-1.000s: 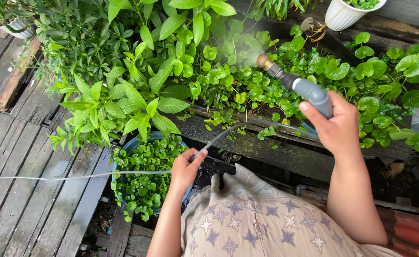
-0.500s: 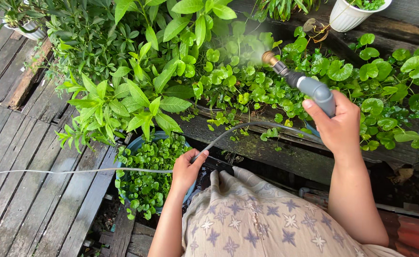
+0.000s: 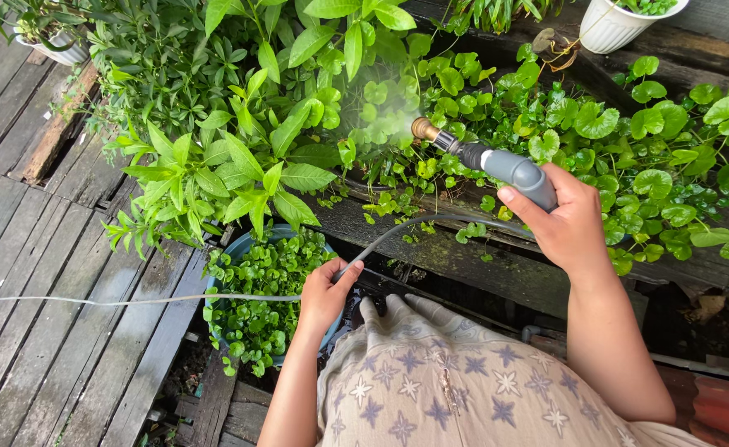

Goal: The person waters several potted plants and containers of leafy greens using a hand-held sprayer nozzle attached to a hose.

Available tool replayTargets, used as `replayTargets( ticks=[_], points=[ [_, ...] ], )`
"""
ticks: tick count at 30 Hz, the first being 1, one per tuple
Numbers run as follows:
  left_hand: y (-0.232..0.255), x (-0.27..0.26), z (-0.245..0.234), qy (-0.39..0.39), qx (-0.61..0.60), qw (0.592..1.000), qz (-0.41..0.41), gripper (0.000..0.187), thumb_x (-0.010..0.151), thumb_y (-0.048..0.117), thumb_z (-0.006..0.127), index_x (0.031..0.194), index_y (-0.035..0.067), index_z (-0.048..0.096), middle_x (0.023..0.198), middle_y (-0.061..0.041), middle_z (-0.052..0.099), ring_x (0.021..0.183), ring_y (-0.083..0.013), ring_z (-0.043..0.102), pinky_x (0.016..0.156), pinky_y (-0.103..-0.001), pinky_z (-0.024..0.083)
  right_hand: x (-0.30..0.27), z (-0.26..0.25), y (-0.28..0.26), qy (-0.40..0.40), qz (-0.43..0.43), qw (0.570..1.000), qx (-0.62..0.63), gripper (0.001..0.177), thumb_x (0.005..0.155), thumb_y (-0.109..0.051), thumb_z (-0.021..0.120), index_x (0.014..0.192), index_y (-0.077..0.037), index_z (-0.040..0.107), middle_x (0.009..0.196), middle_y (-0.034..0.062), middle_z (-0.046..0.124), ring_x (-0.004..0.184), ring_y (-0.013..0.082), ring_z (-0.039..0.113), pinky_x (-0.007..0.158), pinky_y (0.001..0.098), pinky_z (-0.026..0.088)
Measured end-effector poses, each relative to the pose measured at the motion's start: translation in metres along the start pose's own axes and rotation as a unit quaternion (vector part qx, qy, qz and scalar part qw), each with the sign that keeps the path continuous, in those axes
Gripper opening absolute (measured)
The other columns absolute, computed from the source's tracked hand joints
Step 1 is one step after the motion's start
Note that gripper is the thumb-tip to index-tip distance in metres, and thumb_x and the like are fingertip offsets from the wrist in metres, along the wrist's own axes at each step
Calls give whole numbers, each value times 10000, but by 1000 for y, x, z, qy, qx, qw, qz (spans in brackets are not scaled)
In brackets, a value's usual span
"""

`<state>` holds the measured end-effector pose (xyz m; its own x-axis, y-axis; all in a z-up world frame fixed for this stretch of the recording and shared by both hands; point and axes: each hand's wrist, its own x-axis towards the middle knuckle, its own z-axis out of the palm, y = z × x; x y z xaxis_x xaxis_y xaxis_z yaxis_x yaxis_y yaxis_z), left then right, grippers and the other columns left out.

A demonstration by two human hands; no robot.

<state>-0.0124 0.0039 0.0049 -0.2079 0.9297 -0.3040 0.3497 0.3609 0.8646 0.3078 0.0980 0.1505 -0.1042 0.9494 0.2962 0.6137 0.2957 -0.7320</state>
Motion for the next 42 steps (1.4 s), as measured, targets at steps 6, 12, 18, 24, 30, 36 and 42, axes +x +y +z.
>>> replayTargets(
  ticks=[6,12,18,24,30,36,42],
  points=[
    [-1,-2,0,7,4,1000,3,470,903,465,724,723,44,621,546,-21,486,557,-123,416,540,-340,374,3,-2,-5,70,-6,992,108,249,980,-215,810,1022,-27,652,819,-57,576,730,24,484,634,223,382],
    [0,-3,1,6,-1,1000,5,470,903,465,722,719,44,623,545,-24,483,555,-131,413,542,-340,374,2,-13,-14,98,-4,988,118,234,993,-214,793,1014,-39,639,779,-59,582,653,33,508,576,230,396],
    [-4,-1,4,5,1,1000,18,476,904,468,724,721,40,625,547,-24,489,557,-132,415,538,-348,374,-1,-3,-8,1,-19,1000,1,258,900,-242,841,965,-48,685,677,-31,557,612,63,461,545,265,357],
    [-3,-5,4,9,9,1000,1,440,888,474,715,741,62,669,539,-17,536,535,-128,468,538,-334,397,-1,0,-6,-7,-5,999,-36,289,894,-271,847,897,-39,674,655,-8,575,600,75,488,543,281,378],
    [-3,-5,6,5,6,1000,-4,460,901,472,717,736,48,657,543,-24,503,543,-131,438,535,-337,374,3,-9,-1,36,-20,999,-34,305,945,-292,828,972,-31,673,719,-11,577,668,69,482,597,264,400],
    [-2,-2,9,-5,-1,1000,-4,473,907,482,709,730,47,651,550,-16,493,549,-121,425,534,-332,370,0,-8,7,-6,26,998,-59,311,897,-304,841,928,-33,690,648,20,545,605,105,462,559,299,375],
    [3,2,10,-12,8,1000,-1,457,897,482,713,743,54,668,552,-8,506,551,-118,439,534,-324,384,-4,-21,25,38,77,994,-62,318,925,-325,826,963,-38,696,711,6,595,648,88,509,592,287,416]
  ],
)
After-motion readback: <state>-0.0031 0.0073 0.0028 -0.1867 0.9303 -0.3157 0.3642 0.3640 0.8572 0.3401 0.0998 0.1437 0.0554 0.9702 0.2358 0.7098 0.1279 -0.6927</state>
